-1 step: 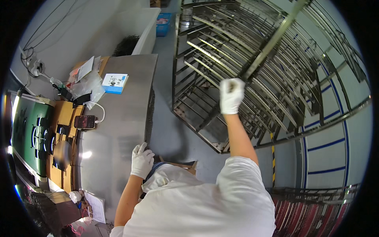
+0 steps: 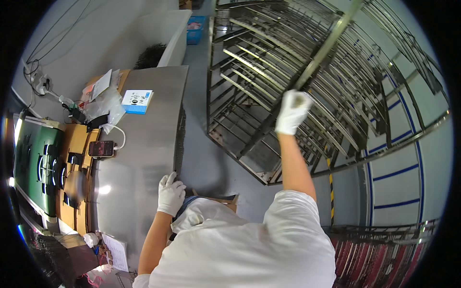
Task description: The person assembles eyeglasses by inserting black frames into a metal rack and then placing pink frames into a separate rack. The person handles each frame individually and positions them in the racks on a stainless steel workbench.
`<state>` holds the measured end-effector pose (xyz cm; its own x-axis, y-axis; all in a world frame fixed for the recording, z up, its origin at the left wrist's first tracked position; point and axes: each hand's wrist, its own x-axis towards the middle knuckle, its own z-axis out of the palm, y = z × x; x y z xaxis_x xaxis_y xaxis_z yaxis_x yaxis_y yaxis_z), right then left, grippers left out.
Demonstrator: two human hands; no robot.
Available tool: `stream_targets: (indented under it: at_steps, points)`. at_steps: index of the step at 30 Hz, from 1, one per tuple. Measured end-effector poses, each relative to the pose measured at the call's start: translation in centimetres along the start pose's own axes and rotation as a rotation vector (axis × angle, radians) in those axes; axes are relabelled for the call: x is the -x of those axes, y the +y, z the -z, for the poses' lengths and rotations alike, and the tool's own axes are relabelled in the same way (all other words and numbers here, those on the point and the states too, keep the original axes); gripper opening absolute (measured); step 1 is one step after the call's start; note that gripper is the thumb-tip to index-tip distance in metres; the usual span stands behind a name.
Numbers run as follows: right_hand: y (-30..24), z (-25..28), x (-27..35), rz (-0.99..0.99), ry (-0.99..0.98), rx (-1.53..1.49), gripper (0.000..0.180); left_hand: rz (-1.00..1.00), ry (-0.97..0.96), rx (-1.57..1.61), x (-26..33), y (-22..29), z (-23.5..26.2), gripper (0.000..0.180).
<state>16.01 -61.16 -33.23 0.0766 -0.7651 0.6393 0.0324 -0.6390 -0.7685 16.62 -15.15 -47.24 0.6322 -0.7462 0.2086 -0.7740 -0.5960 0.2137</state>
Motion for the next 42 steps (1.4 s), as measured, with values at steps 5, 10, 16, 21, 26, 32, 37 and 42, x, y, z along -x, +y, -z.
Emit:
stream_targets:
  at_steps: [5,10,16,21,26,32,37,42]
  points:
    - [0.3,8.1,-15.4,-0.621,0.476,-0.914,0.073,-0.021,-0.022,-0.018,0.1,-0.1,-0.9,0.017]
    - [-2.8,10.8,-19.4,-0.821,0.437,-1.285,0.076,-0.076,0.065,-0.005,0.2,-0.2,-0.9,0.017]
    - [-10.8,13.1,-22.2,-0.333,0.145,-1.450,0.055,-0.107,0.073,-0.040,0.2,0.6,0.9,0.018]
    - [-24.8,11.9,-6.7,-0.294,-0.578,-1.548,0.044,-0.140,0.067,-0.008,1.9,0.0,2.5,0.020]
    - [-32.6,5.2,15.9,-0.937,-1.265,-1.486,0.050,0.370,0.141,0.749,4.7,-0.3,3.8,0.023]
    - [-31.7,-1.6,23.6,-0.628,-1.817,-0.380,0.030,0.717,0.857,0.607,15.9,-0.3,12.1,0.025]
    - [-28.0,-4.3,29.0,0.711,-1.700,-0.229,0.019,1.352,1.017,0.219,30.4,-4.2,17.5,0.039]
    - [-24.2,-5.0,32.1,1.046,-1.698,-0.199,0.023,1.933,1.507,-0.327,53.8,-15.8,18.1,0.061]
